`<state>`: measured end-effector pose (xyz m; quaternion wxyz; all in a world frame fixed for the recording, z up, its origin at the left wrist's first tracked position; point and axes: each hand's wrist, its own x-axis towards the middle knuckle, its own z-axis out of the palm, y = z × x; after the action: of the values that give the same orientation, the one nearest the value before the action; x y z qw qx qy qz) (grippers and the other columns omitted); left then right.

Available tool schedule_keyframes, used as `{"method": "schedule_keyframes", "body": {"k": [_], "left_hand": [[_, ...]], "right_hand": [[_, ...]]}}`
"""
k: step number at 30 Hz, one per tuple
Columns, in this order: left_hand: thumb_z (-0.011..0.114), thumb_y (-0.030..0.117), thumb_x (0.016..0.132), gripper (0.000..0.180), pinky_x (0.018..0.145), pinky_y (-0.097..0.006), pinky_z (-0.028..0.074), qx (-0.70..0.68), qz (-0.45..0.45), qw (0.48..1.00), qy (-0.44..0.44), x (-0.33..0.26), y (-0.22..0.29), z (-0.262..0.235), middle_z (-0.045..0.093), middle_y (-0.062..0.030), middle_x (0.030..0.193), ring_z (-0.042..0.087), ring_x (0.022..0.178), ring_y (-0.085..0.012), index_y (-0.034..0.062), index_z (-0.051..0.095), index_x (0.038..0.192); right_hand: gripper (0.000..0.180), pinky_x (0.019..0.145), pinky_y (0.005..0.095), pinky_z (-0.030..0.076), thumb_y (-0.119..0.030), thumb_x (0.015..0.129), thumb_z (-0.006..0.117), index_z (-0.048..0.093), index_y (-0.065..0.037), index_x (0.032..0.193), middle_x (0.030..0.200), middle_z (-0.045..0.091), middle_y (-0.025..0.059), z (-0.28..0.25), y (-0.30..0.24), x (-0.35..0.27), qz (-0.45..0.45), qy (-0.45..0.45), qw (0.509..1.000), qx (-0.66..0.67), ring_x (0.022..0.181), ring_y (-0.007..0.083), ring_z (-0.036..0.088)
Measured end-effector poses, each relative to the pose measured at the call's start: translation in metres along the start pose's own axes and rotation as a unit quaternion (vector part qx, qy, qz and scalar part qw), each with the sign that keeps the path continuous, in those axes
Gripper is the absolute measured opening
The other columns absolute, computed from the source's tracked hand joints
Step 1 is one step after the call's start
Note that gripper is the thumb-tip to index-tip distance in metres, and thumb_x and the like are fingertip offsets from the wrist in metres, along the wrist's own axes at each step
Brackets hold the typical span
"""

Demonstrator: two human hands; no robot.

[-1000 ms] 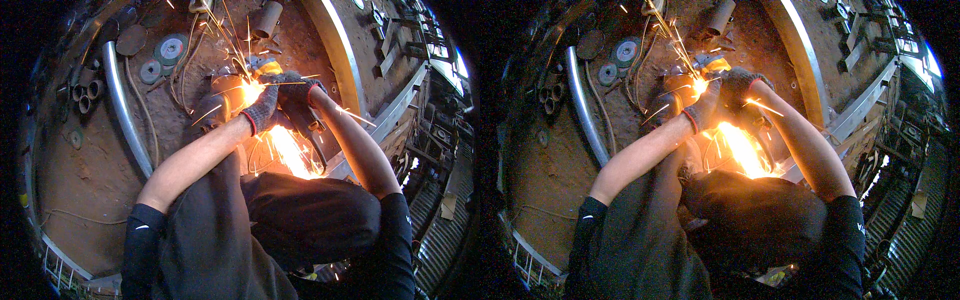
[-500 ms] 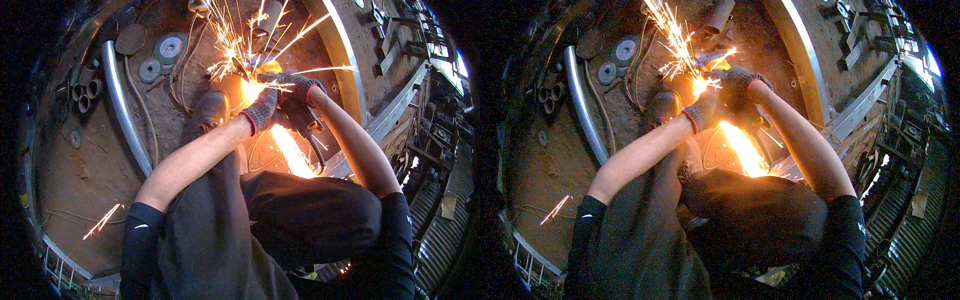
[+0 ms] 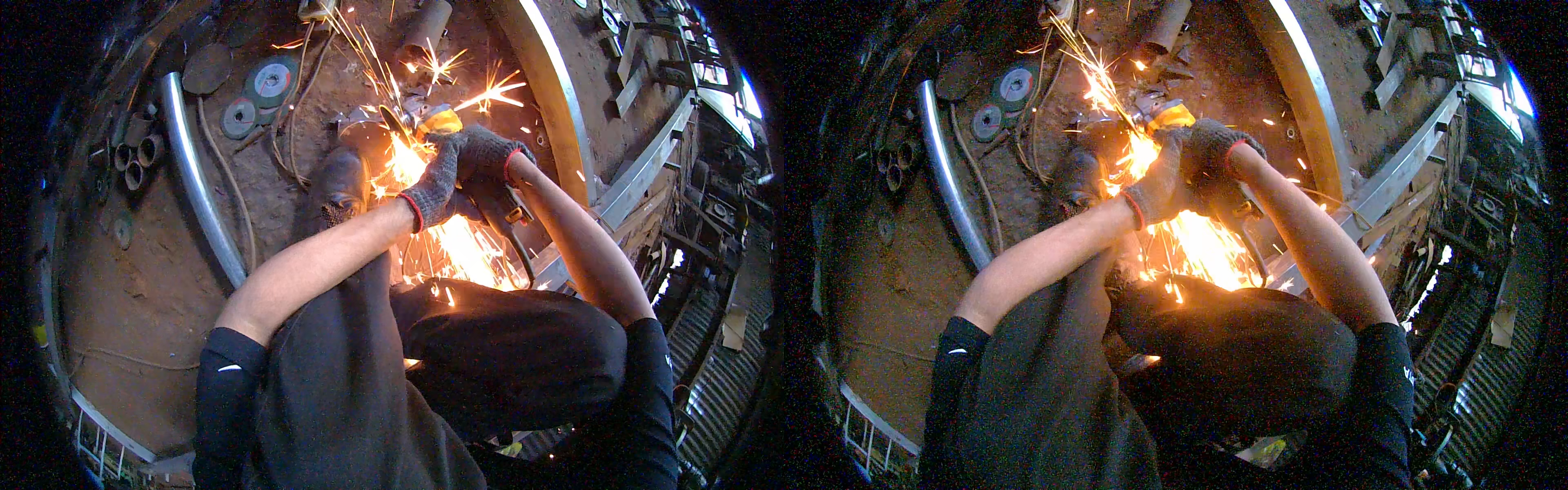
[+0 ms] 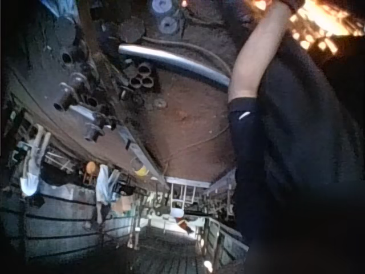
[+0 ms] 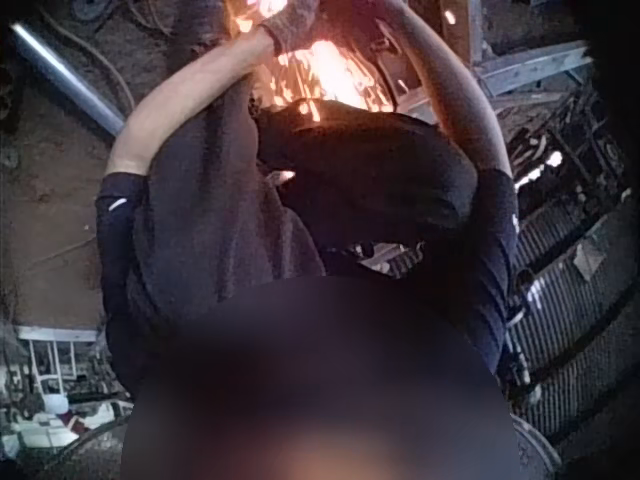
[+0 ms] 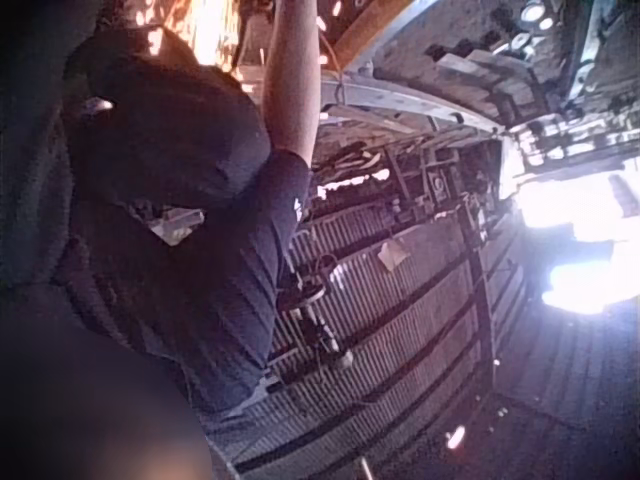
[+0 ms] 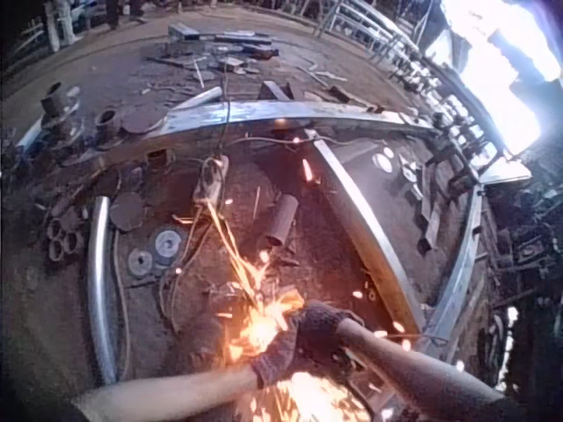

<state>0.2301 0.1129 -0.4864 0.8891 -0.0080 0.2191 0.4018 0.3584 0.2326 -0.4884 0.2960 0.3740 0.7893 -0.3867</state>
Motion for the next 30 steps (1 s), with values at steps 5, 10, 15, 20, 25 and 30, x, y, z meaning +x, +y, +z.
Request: {"method": "schedule_keyframes", "body": {"k": [5, 10, 15, 20, 25, 30], "left_hand": [[0.037, 0.077, 0.094, 0.077, 0.097, -0.068, 0.049, -0.05, -0.01, 0.994, 0.093, -0.001, -0.005, 0.01, 0.065, -0.0079, 0.133, 0.062, 0.121, -0.0354, 0.0156, 0.061, 0.134], [0.04, 0.07, 0.098, 0.07, 0.09, -0.063, 0.055, -0.021, 0.017, 0.999, 0.03, -0.01, 0.0, 0.007, 0.062, -0.0094, 0.135, 0.062, 0.119, -0.0329, 0.0146, 0.054, 0.139], [0.046, 0.073, 0.094, 0.071, 0.072, -0.067, 0.059, 0.023, 0.086, 0.996, 0.023, -0.003, 0.001, -0.001, 0.063, -0.0082, 0.131, 0.067, 0.109, -0.0373, 0.018, 0.054, 0.138], [0.045, 0.071, 0.096, 0.064, 0.072, -0.069, 0.057, -0.012, 0.033, 0.999, 0.021, 0.002, 0.015, -0.003, 0.066, -0.0085, 0.127, 0.067, 0.108, -0.038, 0.0189, 0.058, 0.131], [0.039, 0.074, 0.096, 0.068, 0.071, -0.07, 0.057, 0.021, 0.084, 0.996, 0.008, -0.003, 0.015, 0.0, 0.065, -0.0056, 0.129, 0.065, 0.114, -0.032, 0.0205, 0.059, 0.132], [0.043, 0.063, 0.102, 0.06, 0.101, -0.048, 0.052, -0.016, 0.077, 0.996, 0.044, 0.007, 0.007, -0.009, 0.066, -0.0059, 0.129, 0.061, 0.12, -0.0244, 0.0147, 0.062, 0.132]], "right_hand": [[0.034, 0.08, 0.0354, 0.054, -0.026, 0.084, 0.077, 0.072, -0.011, 0.114, 0.102, 0.076, 0.0089, 0.011, 0.001, -0.005, -0.048, 0.058, 0.997, -0.036, 0.085, 0.018, 0.069], [0.034, 0.079, 0.0337, 0.054, -0.024, 0.083, 0.075, 0.072, -0.007, 0.113, 0.099, 0.076, 0.0116, -0.001, -0.013, -0.005, 0.031, 0.017, 0.997, -0.063, 0.086, 0.0113, 0.064], [0.037, 0.079, 0.0357, 0.054, -0.033, 0.09, 0.072, 0.072, -0.006, 0.115, 0.104, 0.076, 0.0113, -0.018, -0.036, -0.01, 0.04, 0.023, 0.999, -0.012, 0.089, 0.0126, 0.067], [0.037, 0.074, 0.0361, 0.054, -0.032, 0.084, 0.075, 0.072, -0.005, 0.108, 0.096, 0.074, 0.0086, -0.014, -0.027, -0.011, -0.079, 0.092, 0.976, 0.183, 0.082, 0.0181, 0.065], [0.041, 0.078, 0.034, 0.053, -0.035, 0.087, 0.075, 0.073, 0.0, 0.108, 0.098, 0.076, 0.0075, -0.01, -0.011, 0.005, 0.051, 0.04, 0.989, 0.134, 0.088, 0.0149, 0.066], [0.04, 0.083, 0.0336, 0.052, -0.033, 0.088, 0.075, 0.069, 0.0, 0.11, 0.102, 0.075, 0.0071, -0.016, -0.015, 0.006, -0.029, 0.017, 0.998, 0.056, 0.093, 0.0148, 0.066]]}}
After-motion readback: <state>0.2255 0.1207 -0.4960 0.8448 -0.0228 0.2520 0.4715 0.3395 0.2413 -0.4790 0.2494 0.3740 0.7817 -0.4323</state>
